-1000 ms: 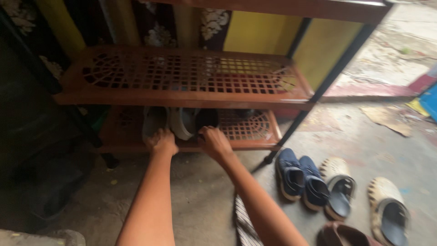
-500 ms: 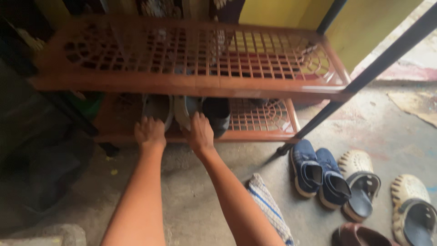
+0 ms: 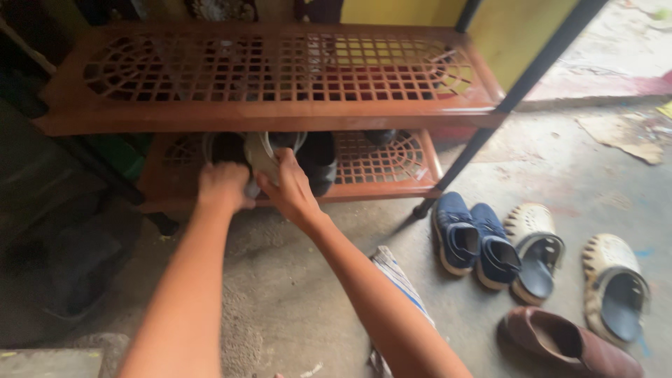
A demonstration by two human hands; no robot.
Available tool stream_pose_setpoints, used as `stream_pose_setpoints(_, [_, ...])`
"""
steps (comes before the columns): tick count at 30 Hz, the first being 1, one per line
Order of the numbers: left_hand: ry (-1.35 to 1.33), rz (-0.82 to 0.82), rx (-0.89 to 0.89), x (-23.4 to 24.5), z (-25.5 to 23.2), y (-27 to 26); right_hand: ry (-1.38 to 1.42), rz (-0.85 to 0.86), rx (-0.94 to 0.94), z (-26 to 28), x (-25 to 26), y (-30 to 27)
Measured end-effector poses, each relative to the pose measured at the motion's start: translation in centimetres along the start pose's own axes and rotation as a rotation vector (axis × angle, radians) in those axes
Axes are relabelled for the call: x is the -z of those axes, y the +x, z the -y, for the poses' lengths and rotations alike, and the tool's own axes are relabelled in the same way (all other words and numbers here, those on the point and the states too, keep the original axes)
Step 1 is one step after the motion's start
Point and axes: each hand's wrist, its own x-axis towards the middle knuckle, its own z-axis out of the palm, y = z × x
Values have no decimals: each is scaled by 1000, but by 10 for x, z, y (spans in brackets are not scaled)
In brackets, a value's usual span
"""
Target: The person clears shoes and slippers from a multi-tiered plastic rack by hand, placing them on the floor, and then wipes the tiers of the rack with a cloth.
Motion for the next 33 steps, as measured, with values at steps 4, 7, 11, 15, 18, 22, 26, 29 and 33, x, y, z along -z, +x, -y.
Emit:
stream_pose_setpoints(4, [-90, 57, 9, 69, 0, -10, 47, 74, -114, 16, 48, -12])
stream_pose_setpoints(7, [-85, 200, 13, 117, -12, -28, 103, 69, -126, 24, 94, -26])
stream_pose_setpoints(11, [-106, 280, -44, 163, -48, -60, 482, 140, -242, 27, 159, -48])
stream_pose_setpoints(15, [-89, 433, -213, 205, -97, -91, 341, 119, -413, 32, 241, -68])
stream_pose_setpoints(18, [-174, 484, -469, 225, -146, -106, 274, 154, -306, 40, 313, -83])
stream_pose_setpoints(22, [-276, 377, -938, 210, -223, -119, -94, 179, -386, 83, 413, -139])
stream_pose_setpoints(26, [-182, 138, -1176, 166, -302, -153, -703, -27, -333, 123, 455, -229])
stream_pose_setpoints(29, [-187, -93, -1284, 140, -355, -174, -771, -226, -551, 122, 464, -282])
stream_pose_setpoints(33, [-312, -167, -1326, 104, -436, -186, -883, -436, -687, 91, 475, -339])
